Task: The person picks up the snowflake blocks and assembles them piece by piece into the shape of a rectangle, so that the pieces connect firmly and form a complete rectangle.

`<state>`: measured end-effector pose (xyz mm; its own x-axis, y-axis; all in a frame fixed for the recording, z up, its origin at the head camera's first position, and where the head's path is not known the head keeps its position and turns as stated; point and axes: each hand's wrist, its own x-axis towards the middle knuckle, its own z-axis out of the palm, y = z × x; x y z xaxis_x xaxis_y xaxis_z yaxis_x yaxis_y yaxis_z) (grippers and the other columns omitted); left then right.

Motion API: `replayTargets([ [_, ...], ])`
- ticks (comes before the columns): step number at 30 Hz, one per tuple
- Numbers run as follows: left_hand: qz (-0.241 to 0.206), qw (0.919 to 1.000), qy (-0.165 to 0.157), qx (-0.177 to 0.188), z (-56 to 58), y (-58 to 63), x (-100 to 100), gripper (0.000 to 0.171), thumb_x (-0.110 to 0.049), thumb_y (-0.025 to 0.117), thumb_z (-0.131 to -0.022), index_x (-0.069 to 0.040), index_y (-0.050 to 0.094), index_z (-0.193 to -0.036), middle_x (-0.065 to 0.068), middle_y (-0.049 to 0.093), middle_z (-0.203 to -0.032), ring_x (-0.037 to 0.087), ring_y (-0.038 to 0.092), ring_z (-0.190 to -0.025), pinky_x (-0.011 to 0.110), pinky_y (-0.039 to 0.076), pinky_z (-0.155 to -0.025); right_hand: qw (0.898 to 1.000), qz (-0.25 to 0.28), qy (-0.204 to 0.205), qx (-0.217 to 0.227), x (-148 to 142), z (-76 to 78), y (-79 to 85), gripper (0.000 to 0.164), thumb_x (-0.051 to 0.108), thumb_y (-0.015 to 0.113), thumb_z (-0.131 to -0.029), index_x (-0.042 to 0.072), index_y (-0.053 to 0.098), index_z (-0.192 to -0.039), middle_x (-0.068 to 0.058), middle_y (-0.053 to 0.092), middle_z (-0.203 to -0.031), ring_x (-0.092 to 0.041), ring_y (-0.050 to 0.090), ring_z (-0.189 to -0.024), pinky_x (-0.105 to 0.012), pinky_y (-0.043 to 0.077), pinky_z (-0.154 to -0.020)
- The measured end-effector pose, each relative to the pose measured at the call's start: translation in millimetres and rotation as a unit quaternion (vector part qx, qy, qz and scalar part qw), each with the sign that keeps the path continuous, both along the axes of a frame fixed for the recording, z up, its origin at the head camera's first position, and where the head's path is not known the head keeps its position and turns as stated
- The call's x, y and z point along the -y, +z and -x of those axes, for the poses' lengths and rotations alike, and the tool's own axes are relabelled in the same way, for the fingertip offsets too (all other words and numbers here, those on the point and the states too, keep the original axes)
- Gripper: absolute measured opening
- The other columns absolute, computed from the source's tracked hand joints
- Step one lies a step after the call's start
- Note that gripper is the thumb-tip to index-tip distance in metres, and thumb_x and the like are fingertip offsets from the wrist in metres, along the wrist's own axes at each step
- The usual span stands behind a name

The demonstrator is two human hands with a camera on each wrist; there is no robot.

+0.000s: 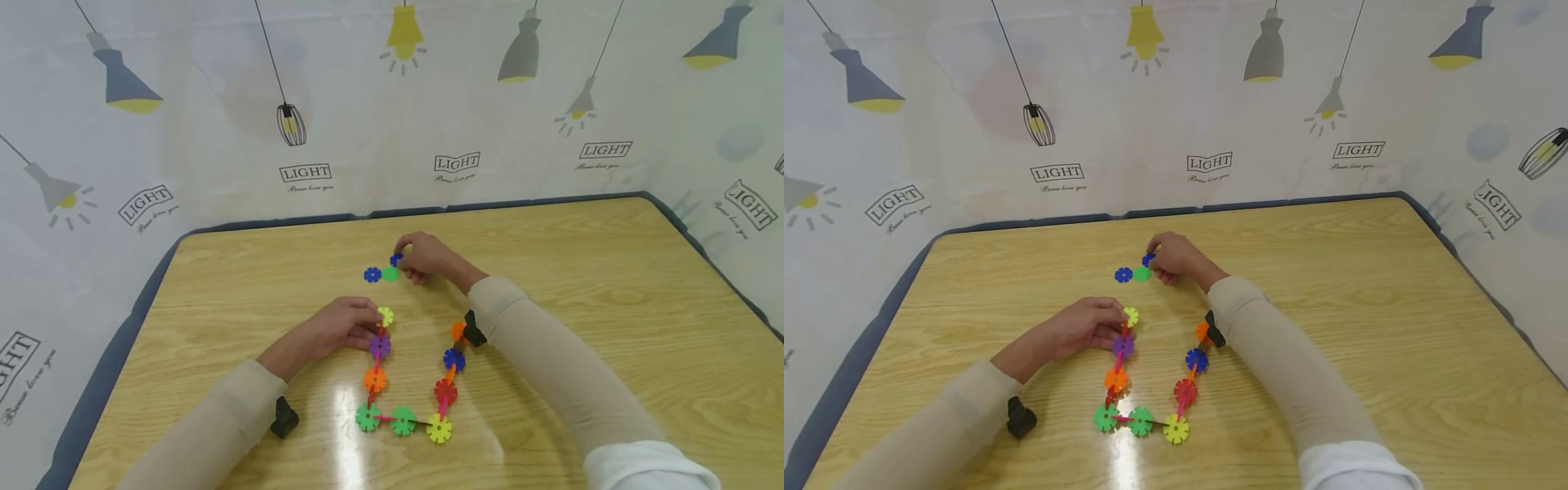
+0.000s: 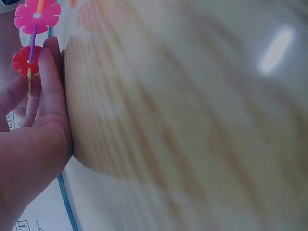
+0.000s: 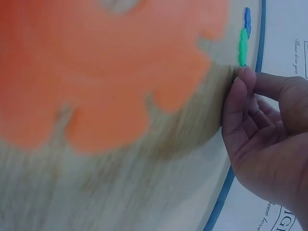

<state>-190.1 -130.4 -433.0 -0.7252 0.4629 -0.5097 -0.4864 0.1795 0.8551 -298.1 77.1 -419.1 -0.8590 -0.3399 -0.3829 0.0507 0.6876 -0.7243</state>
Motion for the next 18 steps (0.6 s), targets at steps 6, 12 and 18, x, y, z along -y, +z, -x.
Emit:
replayTargets([
  [6,-0.008,1.0,-0.002,0.002,1.5,-1.2,0,0.01,-0.015,0.056,-0.098,-0.008,0.06,-0.092,0.008,0.069,-0.091,0.015,0.066,-0.072,0.029,0.058,-0.069,0.999,-0.041,0.019,-0.011,-5,1.8,2.1,0.016,0.015,0.067,-0.091,0.002,0.064,-0.084,-0.002,0.059,-0.061,-0.011,0.056,-0.051,-0.025,0.051,-0.052],
  [12,-0.011,0.9999,0.001,0.004,2.7,-3.1,0,0.01,-0.014,0.056,-0.098,-0.008,0.06,-0.091,0.008,0.068,-0.089,0.014,0.065,-0.069,0.029,0.058,-0.067,0.999,-0.016,0.031,0.014,-18,-4.8,6.6,0.023,0.016,0.062,-0.095,0.002,0.06,-0.076,-0.002,0.059,-0.058,-0.011,0.055,-0.049,-0.025,0.051,-0.052],
  [18,-0.006,1.0,0.0,0.003,3.0,-3.6,1,0.01,-0.015,0.056,-0.098,-0.008,0.06,-0.092,0.008,0.068,-0.09,0.014,0.065,-0.07,0.029,0.058,-0.068,0.998,0.027,0.024,0.052,-31,-12.6,9.9,0.016,0.015,0.059,-0.097,0.0,0.055,-0.099,-0.008,0.064,-0.071,-0.013,0.058,-0.054,-0.027,0.055,-0.056],
])
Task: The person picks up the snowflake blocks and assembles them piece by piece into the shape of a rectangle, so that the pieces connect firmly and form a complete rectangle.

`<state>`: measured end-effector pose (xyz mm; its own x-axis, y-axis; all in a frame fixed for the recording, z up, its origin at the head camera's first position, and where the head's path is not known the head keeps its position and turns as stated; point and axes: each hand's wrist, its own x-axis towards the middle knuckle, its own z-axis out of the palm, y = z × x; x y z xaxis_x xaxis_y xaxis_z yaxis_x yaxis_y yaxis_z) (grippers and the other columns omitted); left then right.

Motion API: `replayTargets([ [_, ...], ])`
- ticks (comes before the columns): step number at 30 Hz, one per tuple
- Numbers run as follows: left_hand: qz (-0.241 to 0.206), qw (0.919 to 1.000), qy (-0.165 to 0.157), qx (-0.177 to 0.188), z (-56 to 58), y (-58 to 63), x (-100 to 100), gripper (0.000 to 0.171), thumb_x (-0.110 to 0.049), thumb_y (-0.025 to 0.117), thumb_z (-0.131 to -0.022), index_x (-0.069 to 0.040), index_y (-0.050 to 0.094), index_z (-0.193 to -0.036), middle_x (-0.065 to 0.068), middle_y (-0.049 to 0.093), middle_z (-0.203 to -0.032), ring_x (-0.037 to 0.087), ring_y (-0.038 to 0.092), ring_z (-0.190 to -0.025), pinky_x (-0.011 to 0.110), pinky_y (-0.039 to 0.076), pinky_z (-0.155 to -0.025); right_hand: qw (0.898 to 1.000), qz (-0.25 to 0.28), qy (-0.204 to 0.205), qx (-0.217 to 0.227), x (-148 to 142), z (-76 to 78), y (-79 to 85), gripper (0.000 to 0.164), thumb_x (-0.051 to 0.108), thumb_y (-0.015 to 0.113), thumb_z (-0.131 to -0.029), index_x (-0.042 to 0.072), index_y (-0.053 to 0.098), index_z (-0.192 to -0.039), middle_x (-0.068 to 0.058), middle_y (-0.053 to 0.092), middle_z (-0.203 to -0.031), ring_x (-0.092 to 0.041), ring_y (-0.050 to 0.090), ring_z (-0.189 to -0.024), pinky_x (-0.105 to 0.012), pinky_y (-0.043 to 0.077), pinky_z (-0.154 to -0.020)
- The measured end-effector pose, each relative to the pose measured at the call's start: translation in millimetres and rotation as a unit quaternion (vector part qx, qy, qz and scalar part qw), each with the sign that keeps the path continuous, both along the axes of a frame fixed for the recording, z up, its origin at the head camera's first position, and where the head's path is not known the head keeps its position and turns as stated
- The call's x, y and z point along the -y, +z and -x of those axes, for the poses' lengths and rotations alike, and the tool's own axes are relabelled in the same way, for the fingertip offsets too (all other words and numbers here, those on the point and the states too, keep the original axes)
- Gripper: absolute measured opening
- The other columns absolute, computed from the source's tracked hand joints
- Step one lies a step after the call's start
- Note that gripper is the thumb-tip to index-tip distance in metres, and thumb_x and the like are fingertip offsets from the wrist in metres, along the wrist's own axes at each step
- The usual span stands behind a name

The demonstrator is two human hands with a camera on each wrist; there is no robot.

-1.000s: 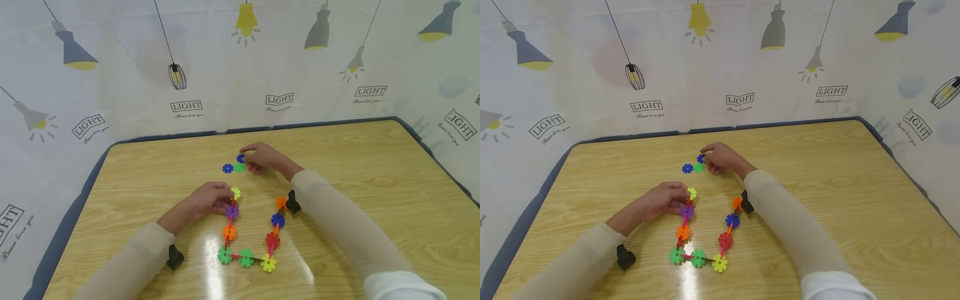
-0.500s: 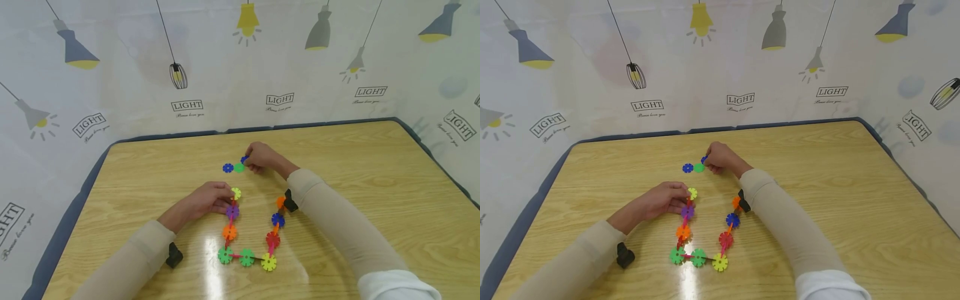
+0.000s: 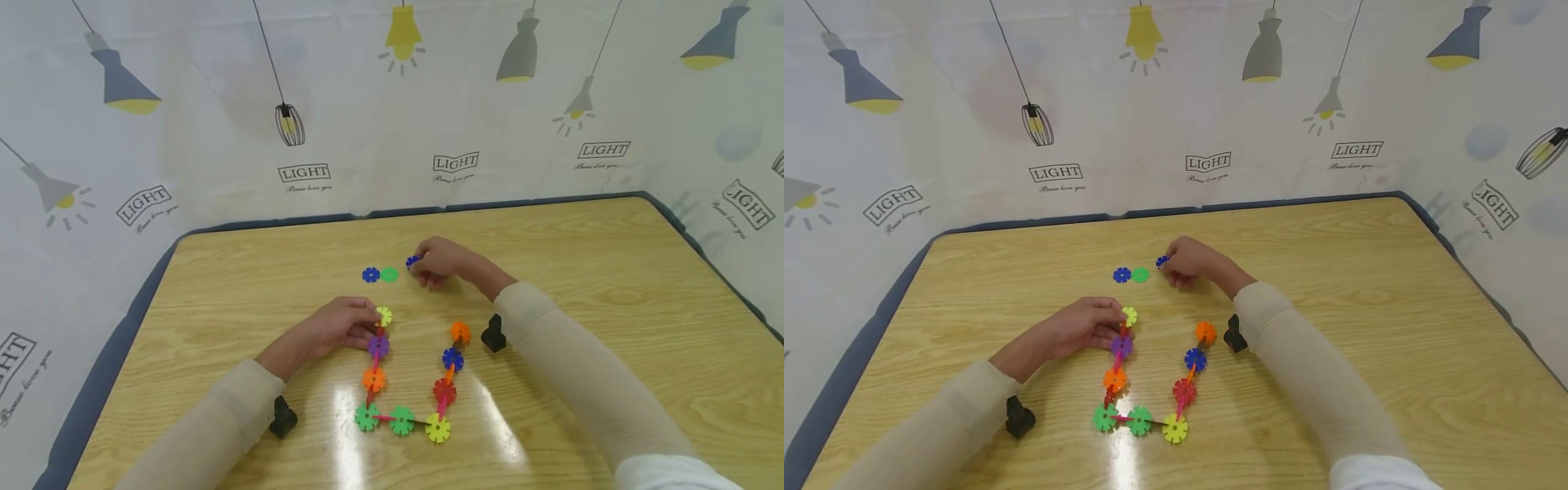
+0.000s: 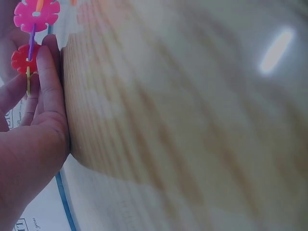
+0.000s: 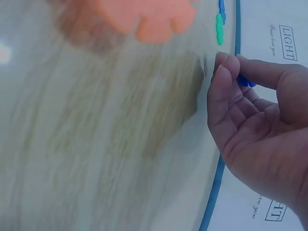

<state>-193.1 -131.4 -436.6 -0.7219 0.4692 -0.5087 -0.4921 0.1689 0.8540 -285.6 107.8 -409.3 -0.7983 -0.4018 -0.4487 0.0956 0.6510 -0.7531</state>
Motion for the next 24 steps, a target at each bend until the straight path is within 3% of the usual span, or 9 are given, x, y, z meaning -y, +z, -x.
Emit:
replayTargets([
  [12,-0.011,0.9999,-0.006,0.0,0.6,0.1,1,0.012,-0.015,0.055,-0.098,-0.008,0.06,-0.091,0.009,0.069,-0.091,0.015,0.066,-0.071,0.03,0.058,-0.069,0.999,0.022,0.037,-0.015,-9,-29.5,7.5,0.014,0.016,0.059,-0.097,0.002,0.058,-0.096,-0.012,0.065,-0.08,-0.018,0.06,-0.063,-0.031,0.055,-0.062],
  [20,-0.013,0.9999,-0.007,0.0,1.1,1.0,1,0.012,-0.015,0.055,-0.098,-0.007,0.061,-0.092,0.009,0.069,-0.091,0.016,0.067,-0.072,0.03,0.058,-0.07,0.997,0.032,0.066,-0.037,-11,-48.4,9.3,0.013,0.017,0.065,-0.094,0.006,0.061,-0.087,-0.003,0.053,-0.065,-0.018,0.048,-0.057,-0.031,0.046,-0.058],
  [24,-0.011,0.9999,-0.006,0.003,0.5,0.6,1,0.012,-0.015,0.055,-0.098,-0.007,0.061,-0.091,0.008,0.068,-0.091,0.015,0.066,-0.071,0.029,0.058,-0.068,0.997,0.027,0.072,-0.031,-11,-55.6,7.7,0.013,0.015,0.064,-0.093,0.006,0.061,-0.085,-0.005,0.061,-0.071,-0.018,0.058,-0.062,-0.031,0.054,-0.062],
])
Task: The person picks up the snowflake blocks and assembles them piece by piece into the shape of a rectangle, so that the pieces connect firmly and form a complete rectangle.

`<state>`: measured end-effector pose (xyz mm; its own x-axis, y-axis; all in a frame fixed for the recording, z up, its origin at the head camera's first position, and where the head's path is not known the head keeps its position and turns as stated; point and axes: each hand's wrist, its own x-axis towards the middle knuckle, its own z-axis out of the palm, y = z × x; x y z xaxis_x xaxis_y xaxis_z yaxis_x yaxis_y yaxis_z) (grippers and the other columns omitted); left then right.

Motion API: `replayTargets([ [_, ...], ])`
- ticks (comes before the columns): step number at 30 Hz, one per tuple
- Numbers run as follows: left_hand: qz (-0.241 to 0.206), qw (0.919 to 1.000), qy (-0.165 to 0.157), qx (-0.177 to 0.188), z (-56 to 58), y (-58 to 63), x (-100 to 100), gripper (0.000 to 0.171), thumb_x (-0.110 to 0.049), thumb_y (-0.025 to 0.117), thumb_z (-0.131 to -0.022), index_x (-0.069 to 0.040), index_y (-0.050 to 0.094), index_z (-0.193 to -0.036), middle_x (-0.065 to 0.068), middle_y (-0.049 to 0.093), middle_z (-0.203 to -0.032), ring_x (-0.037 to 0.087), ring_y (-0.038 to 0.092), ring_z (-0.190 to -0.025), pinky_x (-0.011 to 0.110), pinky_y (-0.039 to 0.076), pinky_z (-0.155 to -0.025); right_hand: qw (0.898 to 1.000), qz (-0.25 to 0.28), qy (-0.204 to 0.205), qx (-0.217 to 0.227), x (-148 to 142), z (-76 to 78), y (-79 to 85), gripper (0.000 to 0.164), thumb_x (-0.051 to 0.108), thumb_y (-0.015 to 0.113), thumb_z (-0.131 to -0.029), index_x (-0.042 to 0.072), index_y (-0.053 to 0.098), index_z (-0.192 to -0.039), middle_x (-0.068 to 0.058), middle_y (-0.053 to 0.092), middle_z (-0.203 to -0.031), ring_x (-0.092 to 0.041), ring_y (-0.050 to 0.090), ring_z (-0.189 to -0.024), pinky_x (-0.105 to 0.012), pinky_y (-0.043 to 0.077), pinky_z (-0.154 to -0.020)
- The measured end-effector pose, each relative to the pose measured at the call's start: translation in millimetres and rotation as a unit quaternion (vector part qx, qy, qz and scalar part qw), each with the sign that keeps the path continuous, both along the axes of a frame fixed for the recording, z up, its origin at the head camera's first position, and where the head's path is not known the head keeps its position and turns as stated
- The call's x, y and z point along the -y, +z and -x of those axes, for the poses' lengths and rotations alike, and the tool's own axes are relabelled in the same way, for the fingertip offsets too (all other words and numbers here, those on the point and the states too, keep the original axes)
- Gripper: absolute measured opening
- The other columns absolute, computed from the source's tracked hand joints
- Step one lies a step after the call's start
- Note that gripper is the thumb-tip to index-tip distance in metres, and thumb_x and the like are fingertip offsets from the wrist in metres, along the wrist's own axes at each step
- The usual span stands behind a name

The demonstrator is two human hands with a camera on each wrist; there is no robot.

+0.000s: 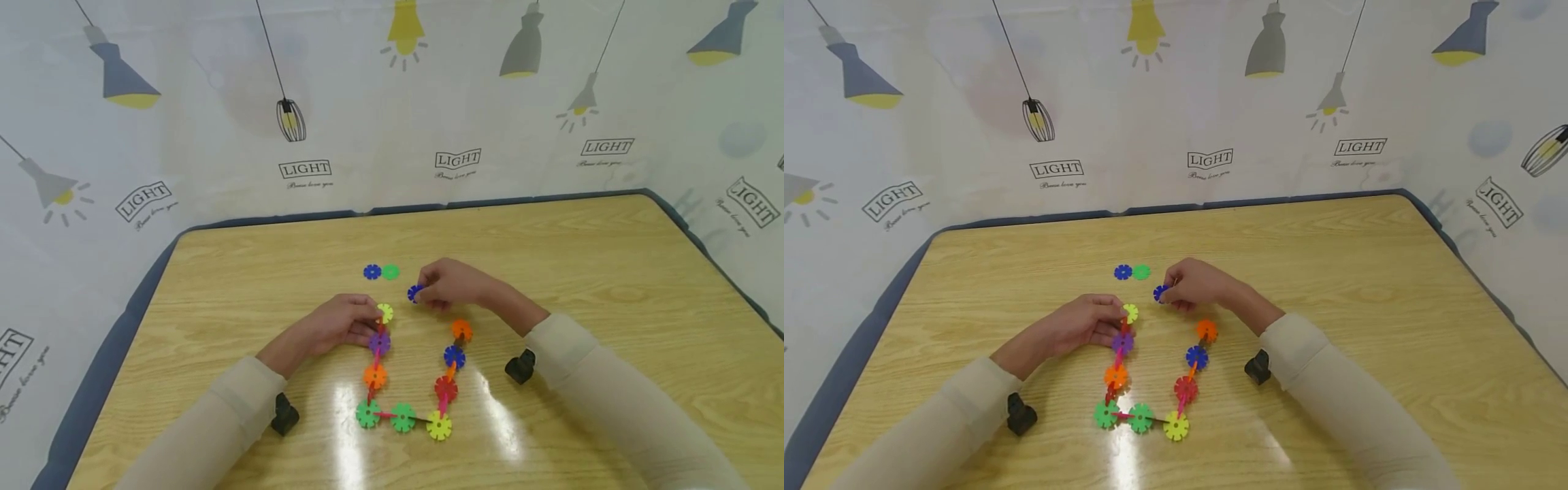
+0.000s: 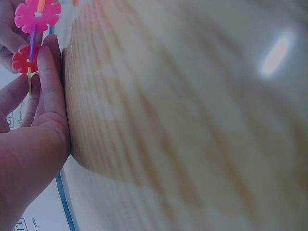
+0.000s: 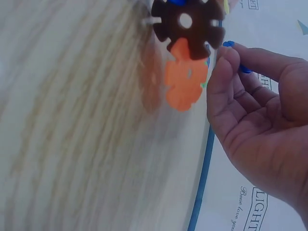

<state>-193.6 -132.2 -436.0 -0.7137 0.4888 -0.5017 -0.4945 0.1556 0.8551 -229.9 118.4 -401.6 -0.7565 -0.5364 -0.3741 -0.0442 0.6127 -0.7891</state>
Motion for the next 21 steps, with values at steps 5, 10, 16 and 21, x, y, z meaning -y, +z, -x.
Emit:
replayTargets([
  [5,0.004,1.0,0.001,0.001,-0.6,-0.2,0,0.012,-0.015,0.056,-0.098,-0.008,0.061,-0.089,0.007,0.067,-0.089,0.014,0.065,-0.07,0.028,0.058,-0.067,1.0,-0.017,0.006,0.001,5,-6.1,-0.9,0.012,0.013,0.064,-0.093,0.003,0.061,-0.086,-0.01,0.066,-0.077,-0.019,0.064,-0.065,-0.032,0.058,-0.066],
  [10,0.004,1.0,0.003,0.005,-0.6,0.5,0,0.012,-0.015,0.055,-0.098,-0.008,0.06,-0.09,0.008,0.068,-0.09,0.014,0.065,-0.07,0.028,0.058,-0.068,0.999,-0.029,0.026,-0.025,11,-9.5,-3.0,0.013,0.013,0.065,-0.093,0.004,0.061,-0.083,-0.007,0.067,-0.075,-0.017,0.065,-0.063,-0.03,0.057,-0.063],
  [16,0.003,1.0,0.001,0.006,-0.4,1.9,1,0.012,-0.016,0.055,-0.099,-0.008,0.06,-0.092,0.008,0.068,-0.091,0.015,0.066,-0.07,0.029,0.058,-0.069,0.997,-0.05,0.045,-0.047,19,-12.6,-4.2,0.012,0.012,0.066,-0.092,0.007,0.062,-0.082,-0.004,0.067,-0.074,-0.016,0.065,-0.062,-0.029,0.057,-0.061],
  [21,0.006,1.0,0.003,0.004,-0.5,2.1,0,0.012,-0.016,0.055,-0.099,-0.008,0.06,-0.091,0.008,0.067,-0.09,0.015,0.065,-0.07,0.029,0.058,-0.069,0.996,-0.056,0.052,-0.052,26,-15.9,-2.7,0.011,0.013,0.067,-0.092,0.008,0.063,-0.082,-0.002,0.066,-0.073,-0.015,0.065,-0.063,-0.028,0.056,-0.062],
])
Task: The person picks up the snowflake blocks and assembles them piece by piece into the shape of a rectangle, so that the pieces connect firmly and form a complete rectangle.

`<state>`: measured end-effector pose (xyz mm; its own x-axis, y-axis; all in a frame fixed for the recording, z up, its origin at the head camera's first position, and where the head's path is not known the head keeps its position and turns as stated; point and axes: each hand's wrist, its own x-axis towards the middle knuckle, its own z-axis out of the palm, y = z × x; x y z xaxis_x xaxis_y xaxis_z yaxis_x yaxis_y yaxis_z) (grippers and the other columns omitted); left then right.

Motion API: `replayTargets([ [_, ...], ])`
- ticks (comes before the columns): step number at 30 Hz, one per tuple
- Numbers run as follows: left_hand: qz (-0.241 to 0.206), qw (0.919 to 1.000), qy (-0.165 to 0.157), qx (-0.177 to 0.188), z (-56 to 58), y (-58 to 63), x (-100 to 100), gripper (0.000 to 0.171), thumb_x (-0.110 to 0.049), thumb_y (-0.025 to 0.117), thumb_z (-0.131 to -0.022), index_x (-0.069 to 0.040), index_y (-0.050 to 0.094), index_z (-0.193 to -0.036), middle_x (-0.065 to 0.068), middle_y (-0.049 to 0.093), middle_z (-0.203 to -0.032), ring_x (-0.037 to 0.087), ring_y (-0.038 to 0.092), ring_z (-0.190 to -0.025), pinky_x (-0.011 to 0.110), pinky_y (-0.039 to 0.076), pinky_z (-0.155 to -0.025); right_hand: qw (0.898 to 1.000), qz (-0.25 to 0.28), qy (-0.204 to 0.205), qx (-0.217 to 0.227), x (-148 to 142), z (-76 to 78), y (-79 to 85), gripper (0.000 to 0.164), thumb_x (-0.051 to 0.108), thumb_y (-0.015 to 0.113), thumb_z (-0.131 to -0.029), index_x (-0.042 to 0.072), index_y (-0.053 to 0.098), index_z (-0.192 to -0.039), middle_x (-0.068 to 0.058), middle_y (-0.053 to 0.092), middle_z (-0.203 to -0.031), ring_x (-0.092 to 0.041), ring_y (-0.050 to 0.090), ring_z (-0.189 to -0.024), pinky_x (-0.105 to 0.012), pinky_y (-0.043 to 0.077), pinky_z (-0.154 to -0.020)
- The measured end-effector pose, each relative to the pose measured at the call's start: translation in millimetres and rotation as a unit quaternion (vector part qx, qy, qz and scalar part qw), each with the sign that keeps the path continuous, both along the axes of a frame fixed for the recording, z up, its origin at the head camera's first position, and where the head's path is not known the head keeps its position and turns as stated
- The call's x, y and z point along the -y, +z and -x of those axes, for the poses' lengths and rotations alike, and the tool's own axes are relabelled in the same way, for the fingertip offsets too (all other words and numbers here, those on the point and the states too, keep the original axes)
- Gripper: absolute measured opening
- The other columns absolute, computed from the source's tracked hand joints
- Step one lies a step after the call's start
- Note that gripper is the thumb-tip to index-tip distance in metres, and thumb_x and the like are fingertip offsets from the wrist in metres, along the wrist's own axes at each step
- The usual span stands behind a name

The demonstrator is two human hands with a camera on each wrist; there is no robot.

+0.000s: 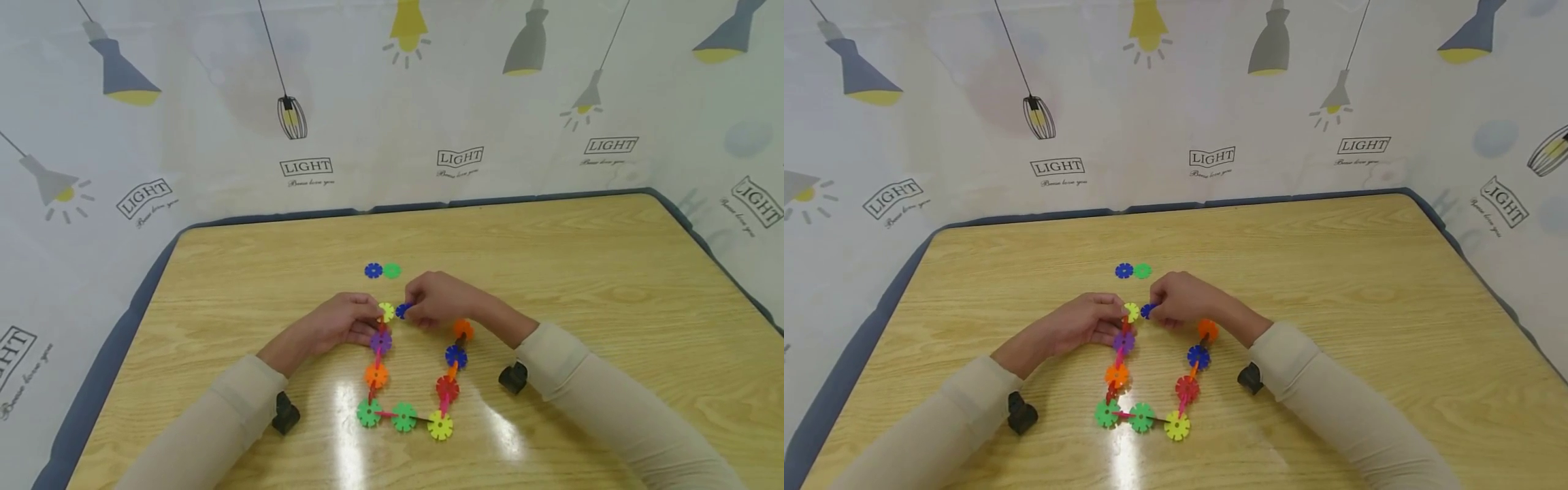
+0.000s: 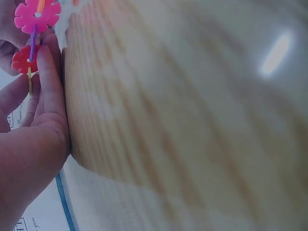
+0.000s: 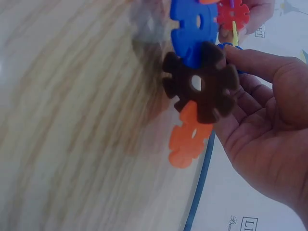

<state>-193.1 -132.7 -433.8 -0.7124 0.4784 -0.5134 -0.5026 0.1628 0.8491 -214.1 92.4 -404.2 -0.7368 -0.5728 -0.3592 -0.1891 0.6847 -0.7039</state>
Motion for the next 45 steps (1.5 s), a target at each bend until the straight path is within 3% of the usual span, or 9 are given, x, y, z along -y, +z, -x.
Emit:
replayTargets([
  [7,-0.002,1.0,0.001,0.002,-0.3,0.9,0,0.012,-0.015,0.054,-0.099,-0.008,0.059,-0.091,0.009,0.068,-0.09,0.015,0.066,-0.071,0.03,0.058,-0.069,1.0,-0.002,0.008,-0.02,2,-2.7,-2.0,0.012,0.014,0.067,-0.092,0.009,0.063,-0.082,0.0,0.064,-0.071,-0.013,0.062,-0.06,-0.026,0.054,-0.061],
  [12,-0.004,1.0,0.001,-0.002,-0.6,2.0,0,0.012,-0.016,0.054,-0.099,-0.007,0.059,-0.092,0.01,0.069,-0.091,0.016,0.067,-0.072,0.03,0.058,-0.07,0.997,-0.012,0.022,-0.069,6,-7.8,1.1,0.013,0.015,0.066,-0.093,0.01,0.064,-0.081,0.002,0.061,-0.067,-0.011,0.056,-0.058,-0.024,0.048,-0.059],
  [19,0.004,0.9999,-0.003,-0.011,-0.2,1.9,1,0.015,-0.015,0.054,-0.099,-0.006,0.06,-0.089,0.009,0.068,-0.09,0.015,0.066,-0.071,0.028,0.058,-0.068,0.984,-0.034,0.048,-0.168,14,-16.9,4.8,0.016,0.016,0.067,-0.091,0.013,0.065,-0.076,0.006,0.056,-0.062,-0.008,0.049,-0.056,-0.022,0.041,-0.056],
  [28,0.021,0.9996,0.011,-0.018,-0.9,1.6,1,0.012,-0.012,0.054,-0.098,-0.006,0.06,-0.089,0.008,0.068,-0.087,0.014,0.065,-0.068,0.028,0.058,-0.066,0.969,-0.048,0.06,-0.233,22,-18.1,-0.9,0.016,0.015,0.065,-0.09,0.014,0.063,-0.074,0.007,0.054,-0.064,-0.007,0.046,-0.058,-0.02,0.036,-0.055],
  [31,0.024,0.9994,0.015,-0.019,-2.0,1.7,1,0.012,-0.013,0.054,-0.098,-0.006,0.06,-0.09,0.008,0.067,-0.087,0.014,0.065,-0.068,0.028,0.058,-0.066,0.972,-0.046,0.057,-0.225,22,-17.2,-2.9,0.015,0.016,0.065,-0.091,0.015,0.064,-0.076,0.007,0.056,-0.066,-0.007,0.047,-0.059,-0.02,0.038,-0.056],
  [40,0.007,0.9997,0.002,-0.024,-0.3,-1.7,-4,0.014,-0.014,0.055,-0.098,-0.006,0.06,-0.088,0.009,0.065,-0.087,0.014,0.065,-0.07,0.029,0.058,-0.069,0.989,-0.022,0.031,-0.143,9,-11.2,-6.0,0.003,0.013,0.069,-0.088,0.011,0.069,-0.09,0.005,0.065,-0.079,-0.008,0.056,-0.068,-0.023,0.048,-0.066],
  [45,0.013,0.9997,0.008,-0.02,-0.8,-3.9,-4,0.014,-0.013,0.055,-0.098,-0.006,0.059,-0.088,0.009,0.064,-0.087,0.015,0.064,-0.069,0.029,0.058,-0.069,0.998,-0.005,0.019,-0.055,0,-4.8,-6.4,0.01,0.009,0.068,-0.087,0.008,0.069,-0.096,0.001,0.068,-0.074,-0.011,0.061,-0.064,-0.025,0.051,-0.064],
])
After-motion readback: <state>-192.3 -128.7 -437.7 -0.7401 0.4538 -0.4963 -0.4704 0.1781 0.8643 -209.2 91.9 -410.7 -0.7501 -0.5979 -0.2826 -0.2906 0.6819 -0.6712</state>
